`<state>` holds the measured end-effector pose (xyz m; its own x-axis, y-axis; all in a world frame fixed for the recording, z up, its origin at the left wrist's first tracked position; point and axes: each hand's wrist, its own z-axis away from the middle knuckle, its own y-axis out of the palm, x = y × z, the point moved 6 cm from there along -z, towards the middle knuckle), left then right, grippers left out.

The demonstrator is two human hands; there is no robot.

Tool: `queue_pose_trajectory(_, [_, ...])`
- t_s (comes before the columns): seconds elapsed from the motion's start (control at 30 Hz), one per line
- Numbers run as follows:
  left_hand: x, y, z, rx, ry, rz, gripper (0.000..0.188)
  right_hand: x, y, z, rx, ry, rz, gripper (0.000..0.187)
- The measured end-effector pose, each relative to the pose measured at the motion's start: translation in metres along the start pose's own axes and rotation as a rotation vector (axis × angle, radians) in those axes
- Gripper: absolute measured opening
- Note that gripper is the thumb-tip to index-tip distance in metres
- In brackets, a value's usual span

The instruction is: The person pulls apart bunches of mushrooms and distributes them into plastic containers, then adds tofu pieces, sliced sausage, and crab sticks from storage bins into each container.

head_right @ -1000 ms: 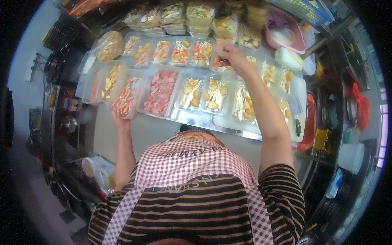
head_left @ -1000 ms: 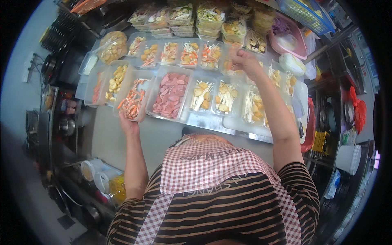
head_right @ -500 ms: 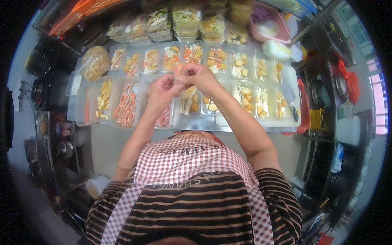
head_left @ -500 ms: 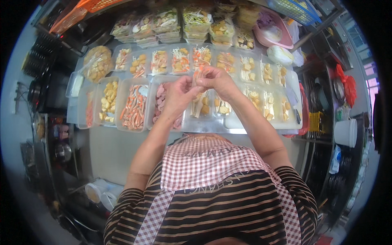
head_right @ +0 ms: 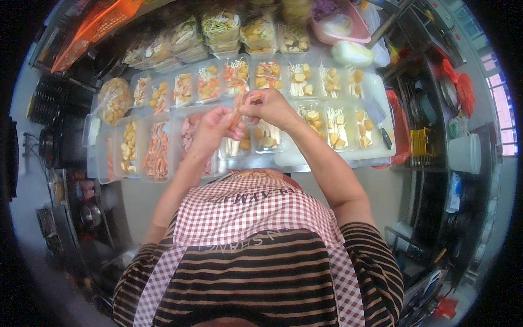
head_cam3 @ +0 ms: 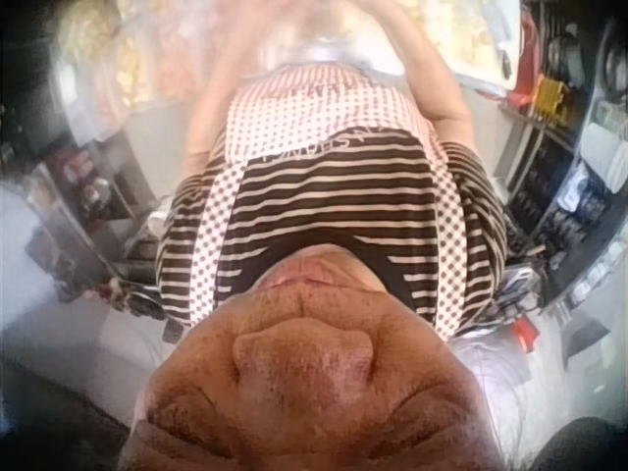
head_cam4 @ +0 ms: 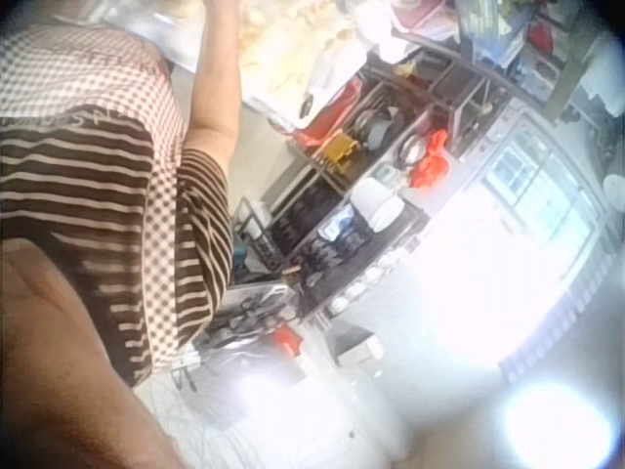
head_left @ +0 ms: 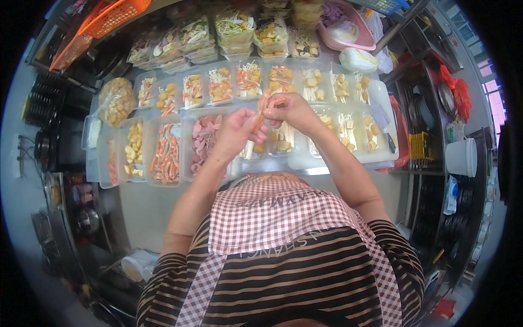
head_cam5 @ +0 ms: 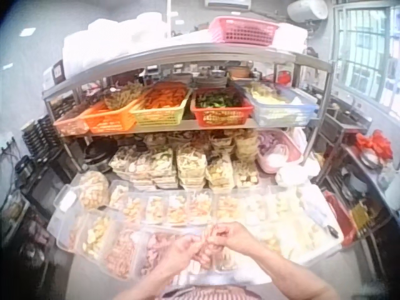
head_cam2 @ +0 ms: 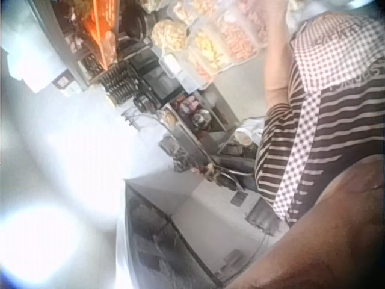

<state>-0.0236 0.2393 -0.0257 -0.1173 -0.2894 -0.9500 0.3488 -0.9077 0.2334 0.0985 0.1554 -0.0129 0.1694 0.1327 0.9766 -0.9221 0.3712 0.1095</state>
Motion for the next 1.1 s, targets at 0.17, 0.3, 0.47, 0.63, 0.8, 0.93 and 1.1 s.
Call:
queue_pose_trajectory(0.17, [0.014,0.044,-0.014,0.02,0.028,0.097,0.017,-0.01,-0.037,0.011,0.052,0.051,-0.146,0.008])
queue_pose_trajectory(0.3, [0.026,0.067,-0.023,0.02,0.058,0.123,0.02,-0.024,-0.06,0.022,0.143,0.132,-0.197,0.01])
queue_pose_trajectory(0.47, [0.015,0.07,-0.029,-0.231,-0.057,-0.243,0.031,-0.017,-0.069,0.027,0.194,0.081,0.213,0.011])
queue_pose_trajectory(0.63, [0.027,0.08,-0.04,-0.394,0.065,-0.069,0.028,-0.003,-0.072,0.034,0.033,-0.228,0.559,0.016])
queue_pose_trajectory(0.8, [0.033,0.08,-0.039,-0.522,0.11,0.059,0.025,0.0,-0.061,0.043,-0.03,-0.318,0.687,0.017])
queue_pose_trajectory(0.93, [0.045,0.09,-0.035,-0.519,0.041,0.227,0.023,-0.002,-0.054,0.052,-0.129,-0.484,0.752,0.016])
queue_pose_trajectory(1.1, [0.055,0.087,-0.03,-0.524,0.115,0.173,0.019,-0.025,-0.066,0.034,-0.144,-0.205,0.393,0.016])
